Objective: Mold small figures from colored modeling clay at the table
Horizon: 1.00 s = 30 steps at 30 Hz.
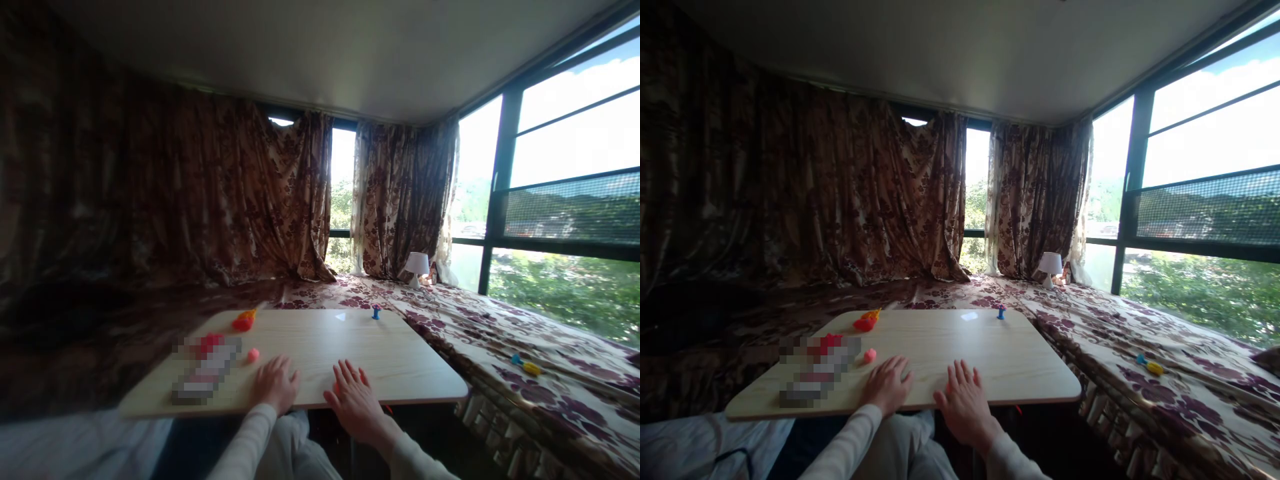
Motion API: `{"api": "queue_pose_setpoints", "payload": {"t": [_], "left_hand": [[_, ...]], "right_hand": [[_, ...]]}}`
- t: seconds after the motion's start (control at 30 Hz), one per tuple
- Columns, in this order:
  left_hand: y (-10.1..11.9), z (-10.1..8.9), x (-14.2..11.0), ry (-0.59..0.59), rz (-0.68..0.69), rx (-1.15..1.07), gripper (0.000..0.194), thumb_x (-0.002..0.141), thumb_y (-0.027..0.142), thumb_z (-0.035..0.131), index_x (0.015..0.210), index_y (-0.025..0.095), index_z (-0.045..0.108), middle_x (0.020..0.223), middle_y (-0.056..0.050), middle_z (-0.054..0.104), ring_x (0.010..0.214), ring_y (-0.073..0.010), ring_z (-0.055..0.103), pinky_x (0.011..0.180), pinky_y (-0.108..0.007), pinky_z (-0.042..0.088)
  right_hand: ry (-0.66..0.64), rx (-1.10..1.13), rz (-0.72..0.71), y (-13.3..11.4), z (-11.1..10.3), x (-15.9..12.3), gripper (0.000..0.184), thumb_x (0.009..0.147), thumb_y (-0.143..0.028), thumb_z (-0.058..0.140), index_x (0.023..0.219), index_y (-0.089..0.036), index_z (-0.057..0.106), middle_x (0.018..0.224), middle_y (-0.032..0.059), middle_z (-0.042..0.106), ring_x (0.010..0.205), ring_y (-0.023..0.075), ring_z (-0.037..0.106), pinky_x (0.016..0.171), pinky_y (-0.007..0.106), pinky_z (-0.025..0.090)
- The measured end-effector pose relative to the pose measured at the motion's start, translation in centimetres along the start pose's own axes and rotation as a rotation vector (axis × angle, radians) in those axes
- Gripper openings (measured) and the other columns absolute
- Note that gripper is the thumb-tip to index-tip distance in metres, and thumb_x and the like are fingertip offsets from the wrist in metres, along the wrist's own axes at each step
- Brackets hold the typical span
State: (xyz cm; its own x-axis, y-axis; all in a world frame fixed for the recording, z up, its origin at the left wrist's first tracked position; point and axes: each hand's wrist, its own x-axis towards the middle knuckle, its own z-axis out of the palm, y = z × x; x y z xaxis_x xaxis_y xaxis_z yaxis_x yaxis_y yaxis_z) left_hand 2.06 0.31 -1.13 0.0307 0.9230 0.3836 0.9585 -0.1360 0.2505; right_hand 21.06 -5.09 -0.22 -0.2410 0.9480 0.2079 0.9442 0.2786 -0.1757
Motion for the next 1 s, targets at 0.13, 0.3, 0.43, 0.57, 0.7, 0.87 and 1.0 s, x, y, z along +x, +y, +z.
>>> {"api": "queue_pose_setpoints", "payload": {"t": [0.13,0.3,0.43,0.57,0.7,0.87,1.0], "left_hand": [[0.0,0.0,0.0,0.004,0.009,-0.003,0.041,0.08,0.036,0.04,0.112,0.021,0.058,0.126,-0.007,0.055,0.118,-0.0201,0.046,0.1,-0.036,0.029],[-0.3,0.4,0.1,0.009,0.006,-0.004,0.04,0.079,0.036,0.04,0.112,0.022,0.058,0.126,-0.007,0.055,0.119,-0.0196,0.045,0.1,-0.037,0.029],[-0.3,0.4,0.0,0.003,0.005,0.006,0.041,0.08,0.037,0.04,0.113,0.021,0.057,0.127,-0.007,0.054,0.119,-0.0201,0.045,0.1,-0.037,0.029],[-0.1,0.2,-0.1,-0.009,-0.001,0.004,0.042,0.08,0.037,0.04,0.114,0.02,0.057,0.129,-0.008,0.054,0.12,-0.0208,0.044,0.1,-0.037,0.029],[0.0,0.2,-0.1,-0.003,0.002,-0.012,0.039,0.079,0.036,0.041,0.112,0.022,0.058,0.128,-0.007,0.054,0.119,-0.0202,0.044,0.1,-0.036,0.029],[0.1,0.1,0.0,0.0,0.003,-0.026,0.035,0.079,0.036,0.043,0.109,0.025,0.059,0.126,-0.006,0.056,0.118,-0.0197,0.045,0.099,-0.035,0.028],[0.1,0.1,0.0,0.003,0.004,-0.023,0.034,0.08,0.036,0.042,0.107,0.024,0.059,0.125,-0.005,0.056,0.117,-0.0196,0.045,0.099,-0.035,0.028]], "right_hand": [[0.038,-0.021,0.035,0.0,0.7,3.8,0.059,0.09,-0.048,0.024,0.134,-0.01,0.037,0.142,0.0165,0.032,0.133,0.0284,0.023,0.105,0.049,0.017],[0.052,-0.056,0.079,-0.1,1.4,7.5,0.058,0.09,-0.048,0.026,0.13,-0.01,0.043,0.139,0.0191,0.037,0.13,0.0315,0.027,0.102,0.053,0.019],[0.069,-0.056,0.072,-0.2,1.6,7.1,0.058,0.09,-0.048,0.025,0.13,-0.011,0.043,0.14,0.0184,0.035,0.132,0.0314,0.024,0.103,0.053,0.017],[0.04,-0.034,0.041,-0.1,0.8,3.6,0.058,0.09,-0.048,0.024,0.133,-0.013,0.039,0.142,0.0143,0.032,0.133,0.028,0.021,0.105,0.049,0.017],[-0.018,-0.011,-0.015,0.4,-0.1,-0.5,0.061,0.09,-0.05,0.022,0.138,-0.012,0.031,0.146,0.0101,0.025,0.135,0.0243,0.016,0.108,0.044,0.015],[-0.036,-0.002,-0.02,0.7,-0.1,-2.4,0.067,0.089,-0.054,0.022,0.14,-0.011,0.025,0.147,0.0076,0.017,0.136,0.0226,0.013,0.11,0.042,0.011],[-0.023,-0.018,0.019,0.2,0.3,0.0,0.064,0.09,-0.051,0.021,0.138,-0.009,0.029,0.146,0.0107,0.022,0.136,0.0238,0.013,0.109,0.044,0.012]]}}
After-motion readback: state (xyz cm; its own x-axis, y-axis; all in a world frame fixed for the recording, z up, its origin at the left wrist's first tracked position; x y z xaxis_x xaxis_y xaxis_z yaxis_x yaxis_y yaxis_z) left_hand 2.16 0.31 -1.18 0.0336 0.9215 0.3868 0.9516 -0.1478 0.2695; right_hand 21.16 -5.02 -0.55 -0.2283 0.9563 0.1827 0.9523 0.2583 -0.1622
